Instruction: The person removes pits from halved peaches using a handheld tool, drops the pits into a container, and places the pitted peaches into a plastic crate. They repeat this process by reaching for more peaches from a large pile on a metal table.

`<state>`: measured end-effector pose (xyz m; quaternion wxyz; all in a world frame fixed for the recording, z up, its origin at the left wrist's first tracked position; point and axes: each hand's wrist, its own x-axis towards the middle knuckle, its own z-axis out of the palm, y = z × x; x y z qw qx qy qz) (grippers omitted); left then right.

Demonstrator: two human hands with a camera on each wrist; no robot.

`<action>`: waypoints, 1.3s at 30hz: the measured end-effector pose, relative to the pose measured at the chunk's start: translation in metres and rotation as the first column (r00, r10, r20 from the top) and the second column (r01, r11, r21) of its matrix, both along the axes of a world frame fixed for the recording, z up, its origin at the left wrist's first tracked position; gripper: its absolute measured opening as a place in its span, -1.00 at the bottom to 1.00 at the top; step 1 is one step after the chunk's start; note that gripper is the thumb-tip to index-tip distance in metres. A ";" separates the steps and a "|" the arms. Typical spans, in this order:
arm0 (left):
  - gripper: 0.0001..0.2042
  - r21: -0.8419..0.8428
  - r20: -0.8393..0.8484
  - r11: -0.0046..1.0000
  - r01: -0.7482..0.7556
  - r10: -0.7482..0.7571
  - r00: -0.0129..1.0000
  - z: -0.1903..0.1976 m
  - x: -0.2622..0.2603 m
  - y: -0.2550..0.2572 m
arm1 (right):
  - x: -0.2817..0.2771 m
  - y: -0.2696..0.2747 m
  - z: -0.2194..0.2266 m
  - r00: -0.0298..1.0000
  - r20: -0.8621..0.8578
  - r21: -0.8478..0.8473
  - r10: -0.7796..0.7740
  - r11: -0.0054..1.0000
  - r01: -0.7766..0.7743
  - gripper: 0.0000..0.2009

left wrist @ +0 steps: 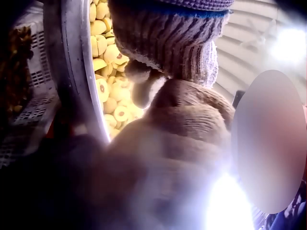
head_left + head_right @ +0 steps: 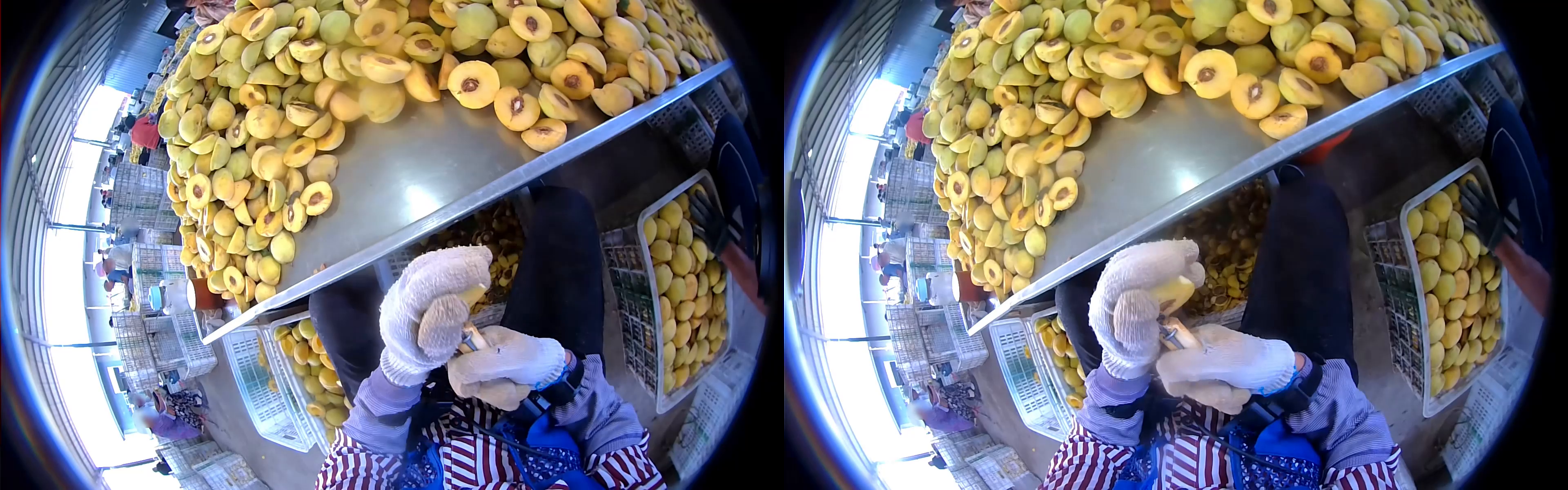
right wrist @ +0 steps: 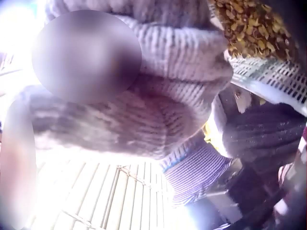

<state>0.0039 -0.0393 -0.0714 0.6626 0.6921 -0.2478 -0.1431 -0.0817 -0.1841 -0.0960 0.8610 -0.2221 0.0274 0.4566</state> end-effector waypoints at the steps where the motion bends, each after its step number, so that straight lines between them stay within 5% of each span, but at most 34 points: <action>1: -0.64 -0.042 -0.011 0.999 0.029 -0.029 1.000 0.001 -0.001 -0.001 | -0.003 0.002 -0.005 1.000 0.001 0.093 -0.006 0.996 0.006 -0.71; 6: -0.49 -0.278 -0.466 0.959 0.058 -0.188 0.865 0.019 -0.004 -0.007 | -0.011 0.010 -0.015 0.994 0.056 -0.014 -0.099 0.995 0.100 -0.72; 7: -0.41 -0.208 -0.497 0.977 0.046 -0.146 0.855 0.019 -0.005 -0.011 | -0.010 0.009 -0.012 0.993 0.068 -0.035 -0.100 0.994 0.103 -0.72; 9: -0.44 -0.218 -0.689 0.972 -0.086 -0.090 0.719 0.019 -0.003 -0.014 | -0.011 0.006 -0.013 0.980 0.195 -0.009 -0.037 0.999 0.039 -0.73; 11: -0.46 -0.202 -0.833 0.954 -0.220 -0.049 0.551 0.022 0.001 -0.014 | -0.002 0.000 -0.006 0.932 0.247 0.076 0.264 0.954 -0.291 -0.75; 15: -0.42 -0.041 -0.485 0.960 -0.275 0.222 0.846 0.025 0.010 0.036 | 0.006 -0.008 -0.001 0.951 0.117 -0.025 0.286 0.958 -0.285 -0.81; 17: -0.47 -0.052 -0.358 0.807 -0.588 0.534 0.766 0.018 0.018 0.088 | 0.008 -0.006 0.005 0.970 0.090 -0.147 0.226 0.966 -0.212 -0.82; 18: -0.54 0.114 -0.175 0.741 -0.662 0.671 0.721 0.024 0.019 0.117 | 0.008 -0.006 0.009 0.978 0.079 -0.207 0.193 0.963 -0.173 -0.82; 19: -0.68 0.375 0.182 0.610 -0.698 0.689 0.701 -0.004 0.035 0.169 | 0.011 -0.007 0.013 0.982 0.052 -0.229 0.180 0.960 -0.164 -0.81; 20: -0.79 0.702 0.621 0.311 -0.640 0.172 0.765 0.012 0.034 0.184 | 0.012 -0.003 0.013 0.985 0.035 -0.286 0.167 0.947 -0.150 -0.81; 22: -0.81 0.519 0.853 0.286 -0.806 -0.108 0.511 0.007 0.044 0.186 | 0.013 0.010 0.010 0.990 0.002 -0.398 0.139 0.909 -0.127 -0.80; 25: -0.77 0.482 0.623 0.589 -0.649 0.290 0.726 0.003 0.085 0.144 | 0.016 0.016 0.015 0.990 0.016 -0.442 0.140 0.889 -0.118 -0.77; 27: -0.67 0.492 0.695 0.543 -0.680 0.226 0.683 -0.013 0.135 0.121 | 0.017 0.016 0.016 0.993 0.013 -0.454 0.120 0.885 -0.102 -0.77; 29: -0.58 0.490 0.861 0.296 -0.820 -0.016 0.508 -0.037 0.184 0.110 | 0.016 0.014 0.011 0.996 -0.005 -0.436 0.085 0.896 -0.079 -0.77; 32: -0.50 0.545 0.837 0.230 -0.806 -0.202 0.508 -0.071 0.213 0.110 | 0.015 0.013 0.009 0.996 -0.047 -0.476 0.073 0.875 -0.087 -0.78; 33: -0.46 0.455 0.883 0.358 -0.815 -0.302 0.360 -0.063 0.210 0.106 | 0.016 0.012 0.011 0.999 -0.024 -0.492 0.048 0.869 -0.054 -0.78; 35: -0.51 0.700 0.642 0.405 -0.588 0.001 0.766 -0.036 0.179 0.080 | 0.018 0.014 0.016 1.000 0.017 -0.517 0.002 0.856 0.007 -0.78; 36: -0.53 0.769 0.428 0.461 -0.442 0.141 0.893 -0.033 0.166 0.073 | 0.019 0.015 0.016 0.999 0.020 -0.537 -0.026 0.843 0.033 -0.78; 37: -0.57 0.657 0.371 0.617 -0.433 0.236 0.898 -0.039 0.154 0.074 | 0.020 0.017 0.016 0.998 0.019 -0.556 -0.055 0.829 0.057 -0.77; 39: -0.55 0.298 -0.178 0.928 -0.224 0.285 0.942 -0.024 0.119 0.066 | 0.022 0.017 0.020 0.995 0.033 -0.576 -0.095 0.812 0.096 -0.77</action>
